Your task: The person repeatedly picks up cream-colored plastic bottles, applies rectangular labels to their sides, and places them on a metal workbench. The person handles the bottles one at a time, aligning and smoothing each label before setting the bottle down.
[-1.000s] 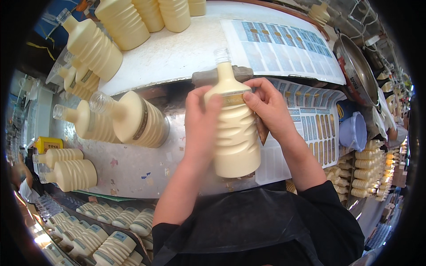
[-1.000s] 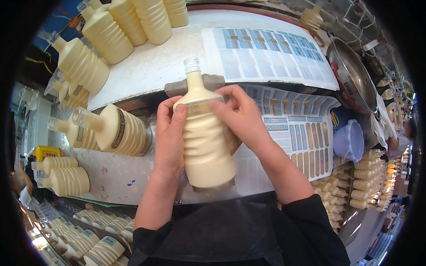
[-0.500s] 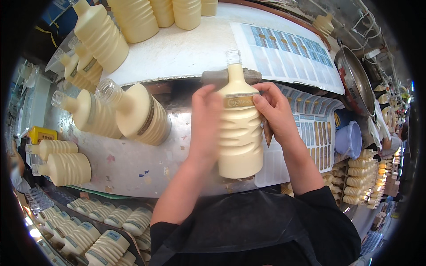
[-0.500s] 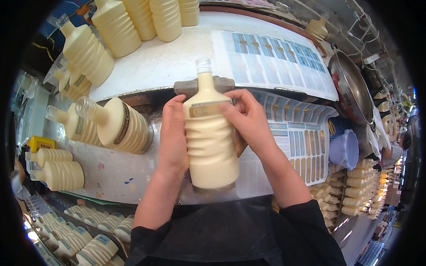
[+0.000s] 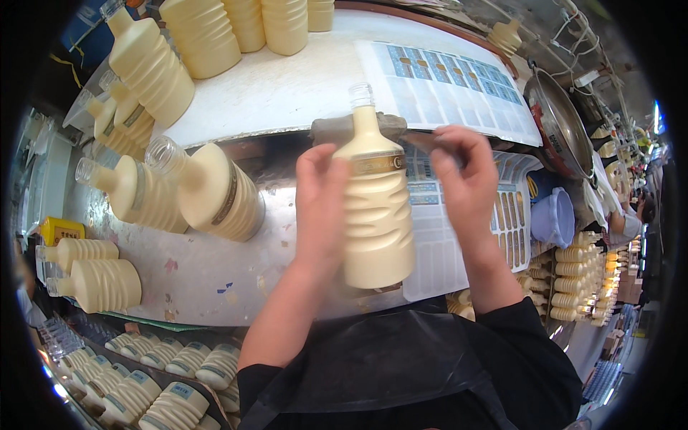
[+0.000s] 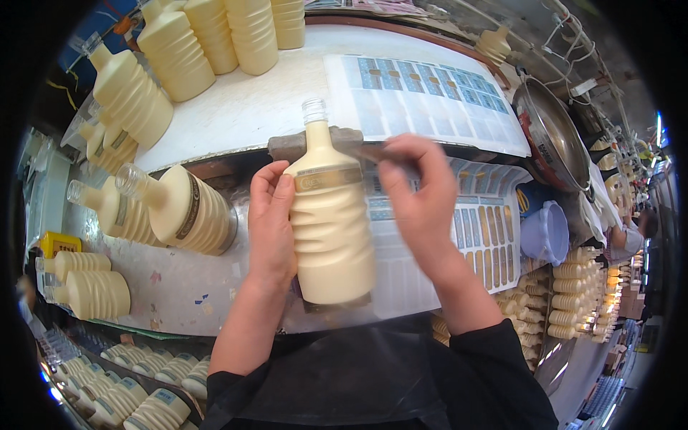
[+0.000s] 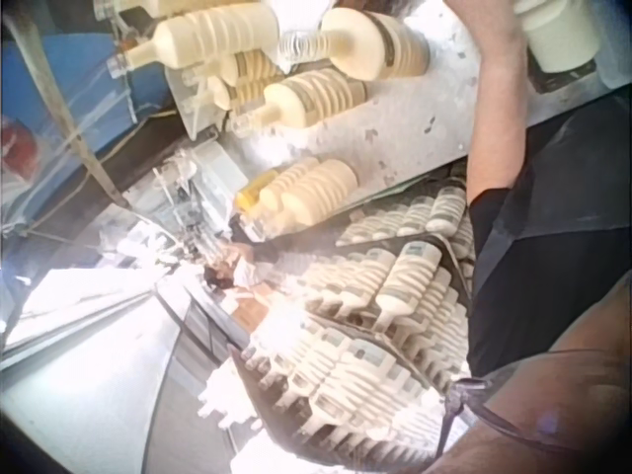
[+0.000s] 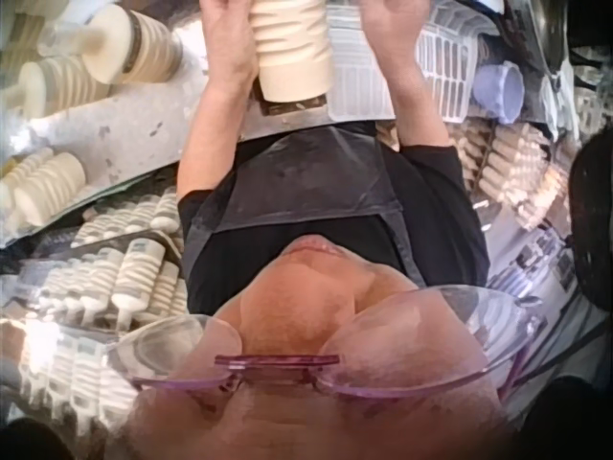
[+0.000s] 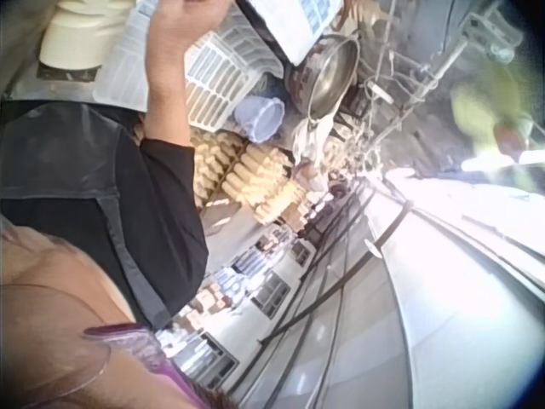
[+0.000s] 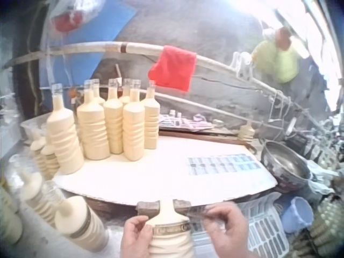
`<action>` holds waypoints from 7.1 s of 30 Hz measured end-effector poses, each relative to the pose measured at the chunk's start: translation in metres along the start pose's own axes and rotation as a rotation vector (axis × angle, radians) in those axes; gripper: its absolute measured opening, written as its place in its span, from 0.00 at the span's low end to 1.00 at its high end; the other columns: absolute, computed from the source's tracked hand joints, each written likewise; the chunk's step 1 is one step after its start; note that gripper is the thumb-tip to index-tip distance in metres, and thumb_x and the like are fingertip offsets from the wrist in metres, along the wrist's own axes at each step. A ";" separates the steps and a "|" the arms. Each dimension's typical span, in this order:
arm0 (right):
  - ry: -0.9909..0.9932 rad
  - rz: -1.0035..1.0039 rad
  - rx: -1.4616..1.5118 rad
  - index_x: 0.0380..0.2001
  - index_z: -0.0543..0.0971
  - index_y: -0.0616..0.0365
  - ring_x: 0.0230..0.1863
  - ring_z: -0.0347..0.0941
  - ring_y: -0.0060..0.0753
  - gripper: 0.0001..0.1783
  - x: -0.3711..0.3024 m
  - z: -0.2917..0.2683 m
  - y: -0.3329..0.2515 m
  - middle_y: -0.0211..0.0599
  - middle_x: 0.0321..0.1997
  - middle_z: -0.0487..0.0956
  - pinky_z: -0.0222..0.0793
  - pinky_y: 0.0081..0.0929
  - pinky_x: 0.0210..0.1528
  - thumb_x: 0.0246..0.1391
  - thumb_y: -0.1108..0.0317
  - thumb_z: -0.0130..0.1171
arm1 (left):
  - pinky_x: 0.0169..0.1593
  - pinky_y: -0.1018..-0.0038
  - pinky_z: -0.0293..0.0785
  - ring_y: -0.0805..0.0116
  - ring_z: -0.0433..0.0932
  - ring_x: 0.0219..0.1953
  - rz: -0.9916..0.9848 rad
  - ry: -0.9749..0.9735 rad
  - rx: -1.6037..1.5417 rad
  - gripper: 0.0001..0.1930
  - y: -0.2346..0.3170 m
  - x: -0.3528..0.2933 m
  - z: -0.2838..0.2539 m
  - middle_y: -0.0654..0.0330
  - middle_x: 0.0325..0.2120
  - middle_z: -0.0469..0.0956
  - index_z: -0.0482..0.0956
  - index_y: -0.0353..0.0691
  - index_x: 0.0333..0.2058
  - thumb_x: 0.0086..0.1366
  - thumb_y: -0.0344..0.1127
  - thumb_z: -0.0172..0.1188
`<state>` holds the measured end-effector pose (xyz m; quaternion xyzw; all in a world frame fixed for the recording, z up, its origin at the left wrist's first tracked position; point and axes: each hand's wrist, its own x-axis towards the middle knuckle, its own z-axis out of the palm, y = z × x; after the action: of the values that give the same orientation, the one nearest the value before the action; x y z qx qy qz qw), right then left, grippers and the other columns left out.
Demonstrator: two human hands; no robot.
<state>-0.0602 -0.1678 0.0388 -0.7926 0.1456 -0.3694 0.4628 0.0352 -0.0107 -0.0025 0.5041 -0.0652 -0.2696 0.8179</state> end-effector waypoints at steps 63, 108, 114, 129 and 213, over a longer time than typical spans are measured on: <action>-0.133 -0.131 -0.219 0.53 0.69 0.61 0.52 0.74 0.53 0.17 0.033 0.019 0.006 0.50 0.52 0.72 0.70 0.41 0.57 0.61 0.74 0.50 | 0.57 0.69 0.70 0.68 0.72 0.50 0.045 -0.025 0.246 0.20 0.002 -0.003 0.003 0.54 0.49 0.72 0.66 0.37 0.56 0.79 0.47 0.46; -0.086 0.026 0.216 0.55 0.71 0.63 0.57 0.74 0.46 0.18 0.032 0.009 0.027 0.47 0.54 0.76 0.67 0.37 0.63 0.61 0.75 0.53 | 0.66 0.60 0.68 0.51 0.71 0.63 0.147 -0.074 0.695 0.48 -0.006 -0.043 0.000 0.42 0.64 0.67 0.46 0.33 0.74 0.61 0.35 0.65; -0.110 0.074 0.035 0.54 0.71 0.64 0.58 0.73 0.52 0.18 0.033 0.020 0.021 0.51 0.55 0.76 0.67 0.41 0.62 0.62 0.73 0.51 | 0.62 0.66 0.72 0.61 0.76 0.59 -0.055 -0.142 0.271 0.42 -0.004 -0.044 -0.006 0.46 0.60 0.72 0.54 0.33 0.70 0.61 0.34 0.65; -0.418 0.063 -0.381 0.50 0.68 0.60 0.47 0.74 0.63 0.13 0.034 0.084 -0.070 0.57 0.51 0.71 0.71 0.49 0.52 0.64 0.70 0.48 | 0.58 0.58 0.72 0.44 0.78 0.57 0.030 -0.056 0.885 0.36 0.016 -0.053 0.018 0.46 0.53 0.79 0.67 0.41 0.64 0.61 0.49 0.68; -0.442 -0.012 -1.012 0.47 0.80 0.60 0.43 0.80 0.55 0.15 0.071 -0.085 0.060 0.44 0.51 0.82 0.75 0.46 0.47 0.59 0.72 0.51 | 0.60 0.65 0.75 0.58 0.78 0.56 0.142 0.015 0.699 0.48 -0.009 -0.067 0.008 0.47 0.57 0.75 0.53 0.35 0.73 0.56 0.33 0.68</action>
<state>-0.0667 -0.2936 0.0453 -0.9756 0.2001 -0.0808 0.0413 -0.0279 0.0139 0.0052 0.7495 -0.1824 -0.1701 0.6132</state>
